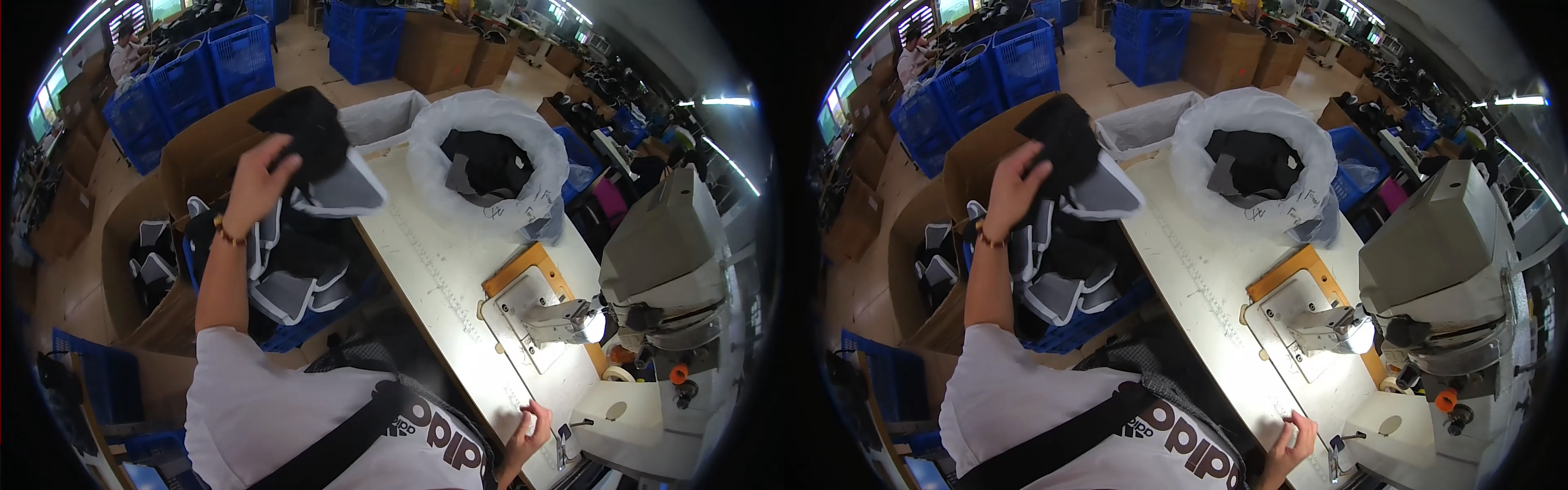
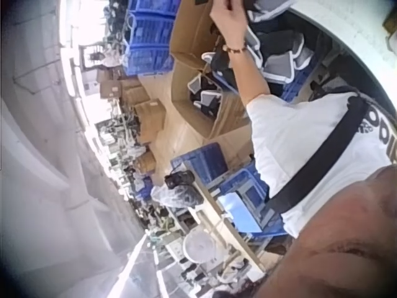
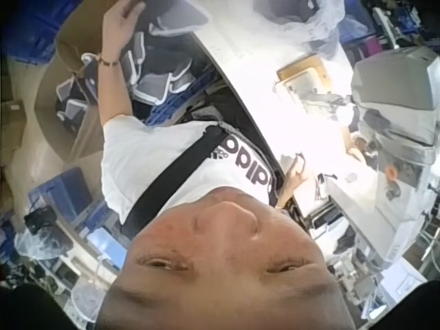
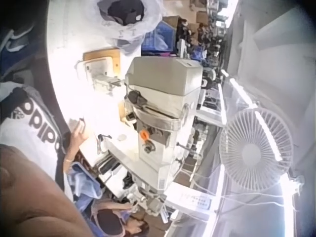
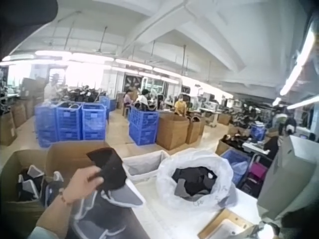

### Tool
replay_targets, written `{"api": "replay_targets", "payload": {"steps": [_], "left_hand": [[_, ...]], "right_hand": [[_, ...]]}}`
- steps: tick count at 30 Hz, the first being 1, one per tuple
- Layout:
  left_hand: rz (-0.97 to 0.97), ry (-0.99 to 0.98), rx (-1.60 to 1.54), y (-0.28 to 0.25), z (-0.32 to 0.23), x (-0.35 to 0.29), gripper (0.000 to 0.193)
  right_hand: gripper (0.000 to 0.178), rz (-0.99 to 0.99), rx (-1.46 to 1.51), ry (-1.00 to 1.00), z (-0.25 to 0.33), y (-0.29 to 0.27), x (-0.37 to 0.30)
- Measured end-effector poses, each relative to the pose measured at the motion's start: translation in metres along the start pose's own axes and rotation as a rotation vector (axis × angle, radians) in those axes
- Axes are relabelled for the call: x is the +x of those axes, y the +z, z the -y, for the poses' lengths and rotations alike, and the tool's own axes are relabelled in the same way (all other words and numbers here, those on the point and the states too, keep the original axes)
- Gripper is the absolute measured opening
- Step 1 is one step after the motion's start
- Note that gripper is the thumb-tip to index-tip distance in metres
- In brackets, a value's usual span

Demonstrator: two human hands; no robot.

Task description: Sewing and assembling shoe components using a heavy-duty sewing machine.

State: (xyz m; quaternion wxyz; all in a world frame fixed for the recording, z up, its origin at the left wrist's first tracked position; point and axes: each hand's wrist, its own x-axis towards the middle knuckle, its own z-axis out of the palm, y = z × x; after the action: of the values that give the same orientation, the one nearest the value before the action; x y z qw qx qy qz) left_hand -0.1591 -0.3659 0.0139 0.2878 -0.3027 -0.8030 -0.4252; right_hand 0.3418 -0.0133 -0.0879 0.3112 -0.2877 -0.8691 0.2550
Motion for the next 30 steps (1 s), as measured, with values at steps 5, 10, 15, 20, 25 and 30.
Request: {"api": "replay_targets", "payload": {"steps": [5, 10, 15, 20, 25, 30], "left_hand": [[0.694, 0.353, -0.302, 0.032, -0.128, -0.034, 0.033], [1.184, 0.655, -0.677, 0.099, -0.210, -0.070, 0.037], [0.994, 0.880, -0.636, 0.138, -0.234, -0.081, 0.039], [0.468, 0.920, -0.717, 0.171, -0.231, -0.079, 0.047], [0.628, 0.636, -0.590, 0.198, -0.212, -0.069, 0.048], [0.947, 0.516, -0.736, 0.218, -0.207, -0.062, 0.028]], "right_hand": [[0.072, 0.150, 0.131, -0.237, 0.077, 0.030, 0.051], [0.104, 0.312, 0.240, -0.151, 0.100, 0.039, 0.068], [0.054, 0.307, 0.780, 0.173, 0.061, 0.035, 0.054], [0.055, -0.015, 0.785, 0.197, 0.015, 0.024, 0.033], [0.063, -0.215, 0.703, 0.138, -0.014, 0.012, 0.039], [0.065, -0.316, 0.681, 0.196, -0.016, 0.014, 0.030]]}}
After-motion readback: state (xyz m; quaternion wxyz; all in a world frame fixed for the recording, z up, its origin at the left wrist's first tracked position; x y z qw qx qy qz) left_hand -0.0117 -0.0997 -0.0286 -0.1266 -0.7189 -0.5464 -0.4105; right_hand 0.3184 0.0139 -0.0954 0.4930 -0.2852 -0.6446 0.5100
